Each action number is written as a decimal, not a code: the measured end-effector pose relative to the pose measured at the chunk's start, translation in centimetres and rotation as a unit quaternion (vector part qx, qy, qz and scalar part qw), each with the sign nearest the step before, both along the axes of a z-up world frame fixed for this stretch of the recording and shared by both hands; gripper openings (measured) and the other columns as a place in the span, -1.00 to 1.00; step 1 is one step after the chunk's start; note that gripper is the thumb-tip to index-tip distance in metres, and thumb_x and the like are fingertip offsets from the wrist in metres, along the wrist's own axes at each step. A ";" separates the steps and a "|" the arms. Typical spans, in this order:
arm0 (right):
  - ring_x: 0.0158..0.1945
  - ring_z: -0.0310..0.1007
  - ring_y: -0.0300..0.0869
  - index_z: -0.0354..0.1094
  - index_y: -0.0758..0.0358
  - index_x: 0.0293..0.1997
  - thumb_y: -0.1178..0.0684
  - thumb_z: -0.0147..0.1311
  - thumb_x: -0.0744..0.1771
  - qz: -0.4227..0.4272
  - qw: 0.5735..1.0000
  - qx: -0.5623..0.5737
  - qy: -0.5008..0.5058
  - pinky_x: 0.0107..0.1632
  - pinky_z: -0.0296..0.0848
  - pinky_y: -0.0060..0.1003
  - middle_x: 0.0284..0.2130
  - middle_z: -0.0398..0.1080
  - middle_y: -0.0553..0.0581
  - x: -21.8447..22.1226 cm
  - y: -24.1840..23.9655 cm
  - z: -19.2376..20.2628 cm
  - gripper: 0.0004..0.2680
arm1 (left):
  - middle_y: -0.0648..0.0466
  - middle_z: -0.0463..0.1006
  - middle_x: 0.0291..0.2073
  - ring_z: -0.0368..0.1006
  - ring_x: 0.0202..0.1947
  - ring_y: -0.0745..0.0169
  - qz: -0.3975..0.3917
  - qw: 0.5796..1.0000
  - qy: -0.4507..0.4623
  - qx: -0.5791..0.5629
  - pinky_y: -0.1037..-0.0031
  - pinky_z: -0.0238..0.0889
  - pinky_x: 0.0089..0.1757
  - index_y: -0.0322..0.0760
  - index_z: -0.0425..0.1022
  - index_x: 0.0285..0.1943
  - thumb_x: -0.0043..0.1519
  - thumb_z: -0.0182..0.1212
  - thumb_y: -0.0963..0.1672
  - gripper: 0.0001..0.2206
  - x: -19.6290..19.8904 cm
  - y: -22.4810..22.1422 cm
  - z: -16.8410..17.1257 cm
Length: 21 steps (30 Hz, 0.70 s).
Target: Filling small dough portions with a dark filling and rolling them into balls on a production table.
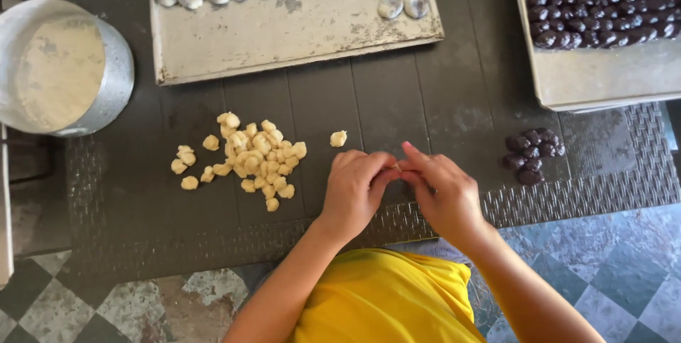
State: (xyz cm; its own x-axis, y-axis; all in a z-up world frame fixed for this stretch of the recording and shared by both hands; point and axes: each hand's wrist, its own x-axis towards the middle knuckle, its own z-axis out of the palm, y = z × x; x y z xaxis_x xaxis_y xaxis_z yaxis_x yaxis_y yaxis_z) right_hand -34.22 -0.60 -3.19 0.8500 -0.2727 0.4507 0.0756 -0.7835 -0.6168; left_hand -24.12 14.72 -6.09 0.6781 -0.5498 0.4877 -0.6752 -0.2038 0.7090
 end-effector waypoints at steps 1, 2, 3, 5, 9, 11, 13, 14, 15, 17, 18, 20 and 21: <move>-0.20 0.63 -0.10 0.53 0.23 0.19 0.21 0.28 0.33 0.006 1.000 0.000 0.001 -0.14 0.59 -0.18 -0.29 0.61 0.00 0.5 -0.7 -0.8 -0.72 | 0.25 0.66 -0.35 0.53 -0.28 0.23 0.006 1.000 0.001 0.000 0.39 0.32 -0.16 -0.08 0.63 -0.07 0.20 0.50 -0.13 -0.82 -0.1 0.1 -0.4; -0.26 0.60 -0.16 0.58 0.11 0.03 0.16 0.35 0.29 0.011 0.999 0.019 0.033 -0.17 0.56 -0.22 -0.35 0.58 -0.08 0.8 -1.4 -1.7 -0.78 | 0.27 0.64 -0.40 0.52 -0.29 0.26 0.001 1.000 -0.021 0.021 0.42 0.31 -0.16 -0.07 0.61 -0.08 0.21 0.47 -0.14 -0.84 -0.2 0.2 -0.7; -0.32 0.57 -0.21 0.62 -0.02 -0.13 0.12 0.41 0.26 0.017 0.997 0.038 0.066 -0.19 0.54 -0.26 -0.40 0.56 -0.17 1.0 -2.1 -2.5 -0.84 | 0.29 0.61 -0.45 0.52 -0.31 0.29 -0.005 0.998 -0.044 0.043 0.45 0.31 -0.16 -0.06 0.59 -0.08 0.23 0.44 -0.16 -0.85 -0.4 0.2 -1.1; -0.36 0.56 -0.16 0.58 0.06 -0.13 0.09 0.40 0.25 0.071 0.976 0.092 0.184 -0.14 0.53 -0.21 -0.43 0.59 -0.08 3.3 -3.7 -0.3 -0.83 | 0.20 0.64 -0.37 0.55 -0.26 0.21 -0.030 0.997 -0.036 0.053 0.39 0.34 -0.15 -0.10 0.55 0.05 0.26 0.39 -0.17 -0.79 0.1 1.0 0.2; -0.17 0.60 0.23 0.32 0.24 0.00 -0.11 0.40 0.26 0.152 0.888 0.068 0.430 0.00 0.54 0.19 -0.30 0.47 0.23 8.1 -4.6 5.4 -0.63 | -0.13 0.59 0.06 0.56 -0.05 -0.23 -0.062 0.998 0.003 -0.005 0.12 0.39 -0.16 -0.29 0.40 0.31 0.35 0.11 -0.32 -0.65 0.2 1.3 2.7; -0.12 0.60 0.28 0.27 0.20 0.03 -0.15 0.38 0.26 0.147 0.869 -0.019 0.471 0.02 0.57 0.22 -0.20 0.41 0.20 8.1 -3.7 4.1 -0.60 | -0.10 0.60 0.04 0.56 -0.04 -0.19 -0.019 1.000 -0.022 0.007 0.15 0.38 -0.11 -0.29 0.44 0.29 0.34 0.14 -0.31 -0.67 1.0 2.3 2.4; -0.07 0.59 0.33 0.22 0.16 0.05 -0.20 0.37 0.26 0.142 0.841 -0.100 0.512 0.05 0.59 0.25 -0.09 0.35 0.17 7.6 -2.9 3.1 -0.58 | -0.07 0.60 0.02 0.55 -0.04 -0.15 0.022 0.999 -0.042 0.024 0.18 0.36 -0.05 -0.30 0.49 0.26 0.34 0.17 -0.31 -0.69 1.7 3.7 2.3; -0.07 0.59 0.34 0.19 0.14 0.06 -0.23 0.33 0.27 0.150 0.831 -0.135 0.519 0.02 0.60 0.24 -0.08 0.31 0.18 7.7 -2.8 3.0 -0.58 | -0.04 0.57 0.06 0.53 -0.03 -0.12 0.040 0.995 -0.065 0.064 0.17 0.34 -0.05 -0.26 0.53 0.19 0.34 0.17 -0.29 -0.74 2.3 4.3 2.4; -0.08 0.59 0.34 0.16 0.11 0.07 -0.25 0.28 0.29 0.157 0.819 -0.169 0.526 -0.01 0.61 0.24 -0.07 0.28 0.18 7.8 -2.7 2.9 -0.58 | -0.01 0.54 0.09 0.50 -0.02 -0.10 0.059 0.989 -0.087 0.105 0.16 0.33 -0.04 -0.23 0.57 0.13 0.35 0.18 -0.27 -0.78 3.0 4.9 2.5; -0.06 0.59 0.36 0.17 0.15 0.13 -0.20 0.29 0.30 0.186 0.832 -0.107 0.511 0.04 0.57 0.24 -0.11 0.34 0.25 8.3 -3.2 5.5 -0.57 | 0.01 0.53 0.09 0.49 -0.02 -0.08 0.064 0.980 -0.125 0.143 0.17 0.31 -0.05 -0.18 0.56 0.17 0.38 0.17 -0.22 -0.78 4.1 5.0 1.8; -0.05 0.59 0.38 0.17 0.19 0.20 -0.15 0.30 0.31 0.220 0.838 -0.043 0.497 0.09 0.53 0.24 -0.15 0.40 0.32 8.4 -3.3 6.6 -0.56 | 0.02 0.52 0.08 0.48 -0.02 -0.05 0.071 0.967 -0.157 0.186 0.19 0.30 -0.05 -0.14 0.55 0.22 0.41 0.17 -0.17 -0.77 4.5 5.1 1.4; -0.06 0.56 0.33 0.18 0.14 0.20 -0.19 0.26 0.30 0.209 0.863 -0.115 0.446 0.05 0.56 0.19 -0.14 0.32 0.26 6.6 -3.2 3.3 -0.57 | 0.07 0.52 0.00 0.48 -0.05 0.01 0.058 0.961 -0.173 0.209 0.23 0.28 -0.07 -0.10 0.55 0.17 0.41 0.16 -0.14 -0.81 5.2 4.9 0.5; -0.08 0.54 0.28 0.19 0.10 0.21 -0.22 0.21 0.30 0.197 0.880 -0.184 0.390 0.02 0.60 0.14 -0.13 0.25 0.20 5.7 -3.2 1.6 -0.57 | 0.11 0.52 -0.08 0.48 -0.07 0.07 0.043 0.953 -0.189 0.233 0.27 0.27 -0.09 -0.07 0.56 0.12 0.42 0.16 -0.11 -0.85 5.5 4.9 0.1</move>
